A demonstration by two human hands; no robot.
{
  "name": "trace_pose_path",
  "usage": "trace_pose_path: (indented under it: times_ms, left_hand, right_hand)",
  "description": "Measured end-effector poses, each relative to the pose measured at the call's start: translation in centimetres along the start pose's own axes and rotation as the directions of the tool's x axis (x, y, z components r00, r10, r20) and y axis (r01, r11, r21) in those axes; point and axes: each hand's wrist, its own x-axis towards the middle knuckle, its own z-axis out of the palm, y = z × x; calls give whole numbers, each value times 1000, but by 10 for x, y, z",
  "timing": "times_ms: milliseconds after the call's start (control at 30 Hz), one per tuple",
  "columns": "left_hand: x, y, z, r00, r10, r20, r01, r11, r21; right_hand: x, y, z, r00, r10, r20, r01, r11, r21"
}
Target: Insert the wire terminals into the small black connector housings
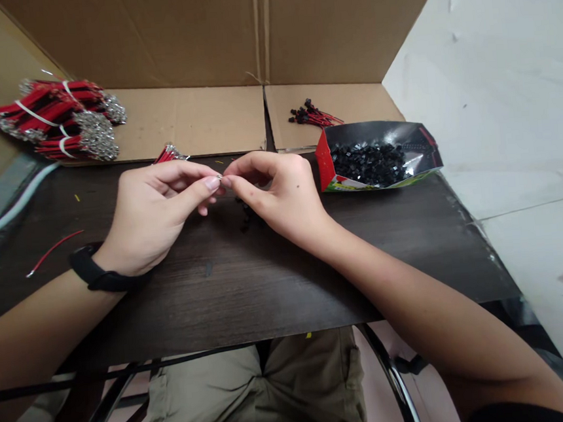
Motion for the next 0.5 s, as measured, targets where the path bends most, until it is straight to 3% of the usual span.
trace_pose_path:
  times_ms: [133, 500]
  left_hand:
    - [0, -1, 1, 1000, -3, -3, 3, 1000, 6]
    - [1, -2, 1, 1000, -2, 2, 2, 998, -70]
  right_hand:
    - [-1, 2, 2, 998, 31, 45, -35, 994, 101]
    - [1, 4, 1, 999, -6, 36, 3, 998, 66]
